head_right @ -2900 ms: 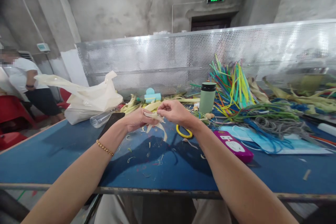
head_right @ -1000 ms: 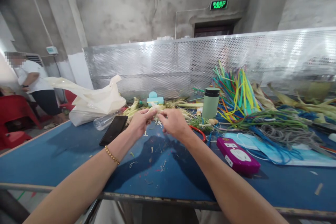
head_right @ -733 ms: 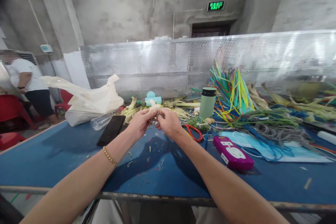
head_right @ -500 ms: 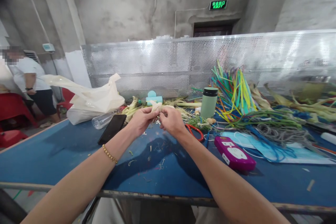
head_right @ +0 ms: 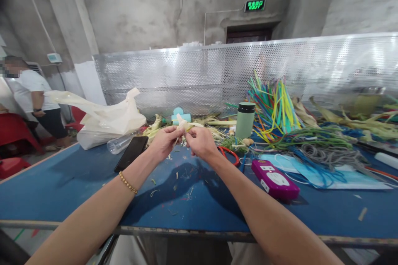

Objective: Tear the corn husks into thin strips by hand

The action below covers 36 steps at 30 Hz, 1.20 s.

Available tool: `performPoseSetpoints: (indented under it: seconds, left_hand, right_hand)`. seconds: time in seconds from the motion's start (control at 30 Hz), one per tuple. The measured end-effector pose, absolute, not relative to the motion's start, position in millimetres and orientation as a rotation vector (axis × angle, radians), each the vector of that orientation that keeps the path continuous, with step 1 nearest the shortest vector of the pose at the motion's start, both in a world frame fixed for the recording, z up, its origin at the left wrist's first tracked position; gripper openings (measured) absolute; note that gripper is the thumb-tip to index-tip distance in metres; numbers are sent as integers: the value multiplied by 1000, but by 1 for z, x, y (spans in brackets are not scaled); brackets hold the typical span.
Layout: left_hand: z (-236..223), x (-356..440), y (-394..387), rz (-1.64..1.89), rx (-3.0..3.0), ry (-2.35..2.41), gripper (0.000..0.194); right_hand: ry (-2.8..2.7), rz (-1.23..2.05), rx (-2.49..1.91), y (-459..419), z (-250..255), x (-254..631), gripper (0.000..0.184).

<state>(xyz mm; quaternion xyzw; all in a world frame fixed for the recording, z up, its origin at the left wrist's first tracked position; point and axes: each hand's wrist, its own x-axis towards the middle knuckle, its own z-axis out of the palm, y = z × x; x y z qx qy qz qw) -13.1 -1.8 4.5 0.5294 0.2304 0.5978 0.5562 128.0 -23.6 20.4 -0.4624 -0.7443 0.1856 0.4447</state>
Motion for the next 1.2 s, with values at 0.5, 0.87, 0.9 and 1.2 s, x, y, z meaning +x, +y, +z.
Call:
performPoseSetpoints:
  seconds: [0.5,0.87,0.9,1.2]
  left_hand:
    - [-1,-14,2,1370,1313,563,27]
    - [5,-16,-2,1245,1273,547,37]
    - [4,-16,-1,1249,1328,556,36]
    - [2,-17,0,1276,1491,629,30]
  right_hand:
    - [-1639,508,-924,-11,24,139,27]
    - [-1734,203,-982,-3,22,144,22]
    - [-1745,189,-984,-4,22,144,23]
    - [-1787,224,-992,-6,23,145,29]
